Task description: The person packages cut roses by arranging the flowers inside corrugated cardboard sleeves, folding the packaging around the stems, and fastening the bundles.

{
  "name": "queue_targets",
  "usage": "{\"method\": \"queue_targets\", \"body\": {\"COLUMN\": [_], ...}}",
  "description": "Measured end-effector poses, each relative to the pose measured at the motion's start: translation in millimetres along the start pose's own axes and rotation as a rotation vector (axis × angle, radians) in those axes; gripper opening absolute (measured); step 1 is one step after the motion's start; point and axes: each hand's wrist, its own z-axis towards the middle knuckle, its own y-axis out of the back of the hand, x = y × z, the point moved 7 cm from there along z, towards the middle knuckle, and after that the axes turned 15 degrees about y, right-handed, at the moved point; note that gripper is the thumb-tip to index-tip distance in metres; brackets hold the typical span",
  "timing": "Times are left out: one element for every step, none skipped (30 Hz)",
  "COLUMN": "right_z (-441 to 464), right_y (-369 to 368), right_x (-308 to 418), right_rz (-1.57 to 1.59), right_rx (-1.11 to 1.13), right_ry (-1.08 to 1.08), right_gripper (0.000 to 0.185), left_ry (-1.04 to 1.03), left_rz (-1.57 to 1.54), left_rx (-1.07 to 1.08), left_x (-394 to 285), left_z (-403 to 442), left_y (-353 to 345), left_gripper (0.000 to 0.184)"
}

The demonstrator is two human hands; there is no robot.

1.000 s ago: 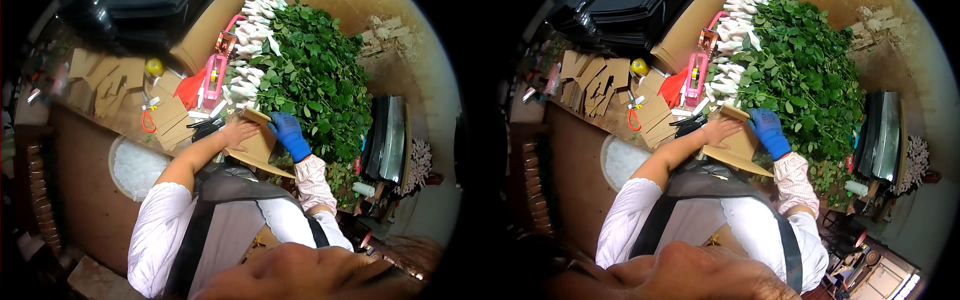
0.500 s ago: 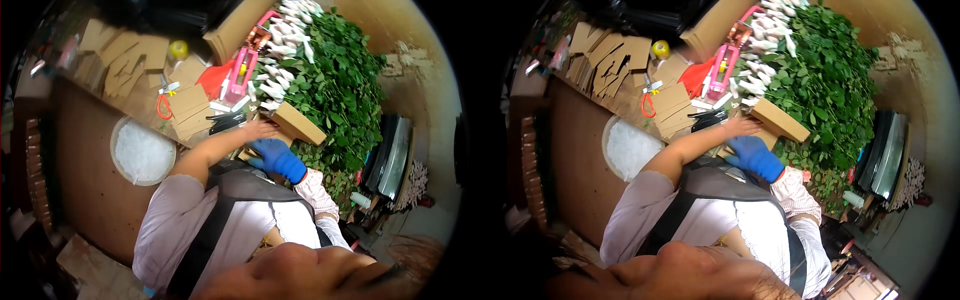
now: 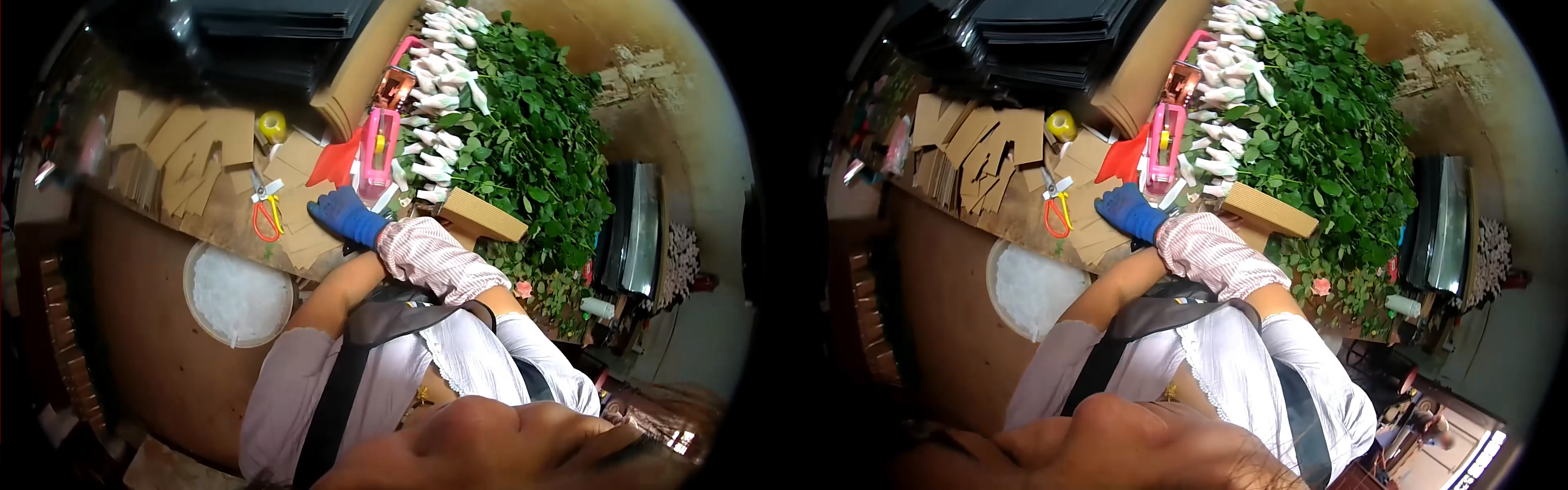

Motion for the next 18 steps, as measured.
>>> {"method": "queue_targets", "body": {"right_z": [-8,-14,-21,-29,-43,-66,-89,-115,-142,-170,-195,-219,-241,-265,-287,-308,-323,-330], "right_y": [17,28,52,73,94,119,143,164,175,180,171,156,129,95,48,-7,-41,-51], "right_x": [0,-6,-12,-18,-24,-29,-31,-29,-24,-18,-13,-10,-8,-8,-10,-12,-11,-8], "right_rz": [-0.018,-0.002,0.015,0.033,-0.03,-0.006,0.071,0.146,0.201,0.257,0.297,0.337,0.415,0.492,0.641,0.793,0.948,1.152], "right_rx": [-0.09,-0.106,-0.123,-0.142,-0.238,-0.427,-0.553,-0.679,-0.732,-0.784,-0.788,-0.791,-0.666,-0.536,-0.469,-0.401,-0.334,-0.331], "right_ry": [-0.016,-0.07,-0.125,-0.178,-0.184,-0.188,-0.224,-0.257,-0.277,-0.297,-0.32,-0.344,-0.455,-0.564,-0.634,-0.701,-0.761,-0.792], "right_gripper": [0.031,0.032,0.032,0.033,0.034,0.035,0.032,0.03,0.026,0.022,0.019,0.017,0.018,0.02,0.02,0.02,0.021,0.02], "left_ry": [0.003,0.009,0.014,0.018,0.026,0.028,0.029,0.034,0.035,0.039,0.048,0.061,0.085,0.121,0.231,0.134,-0.001,-0.022], "left_rz": [-0.008,-0.021,-0.032,-0.042,-0.054,-0.067,-0.082,-0.093,-0.111,-0.12,-0.12,-0.112,-0.104,-0.08,0.025,-0.202,-0.394,-0.527], "left_rx": [0.008,0.012,0.023,0.03,0.039,0.05,0.059,0.062,0.069,0.075,0.086,0.097,0.12,0.164,0.349,0.168,0.001,0.029], "left_x": [-1,0,0,-3,-1,-4,-5,-5,-6,-7,-7,-8,-8,-13,-29,-13,2,4], "left_z": [1,4,11,17,27,33,41,45,50,51,50,48,45,43,48,48,44,43], "left_y": [1,2,3,7,8,10,10,9,10,11,12,14,19,35,71,24,-19,-19], "left_gripper": [0.067,0.066,0.065,0.063,0.062,0.061,0.06,0.059,0.058,0.057,0.056,0.055,0.054,0.053,0.054,0.057,0.06,0.058]}}
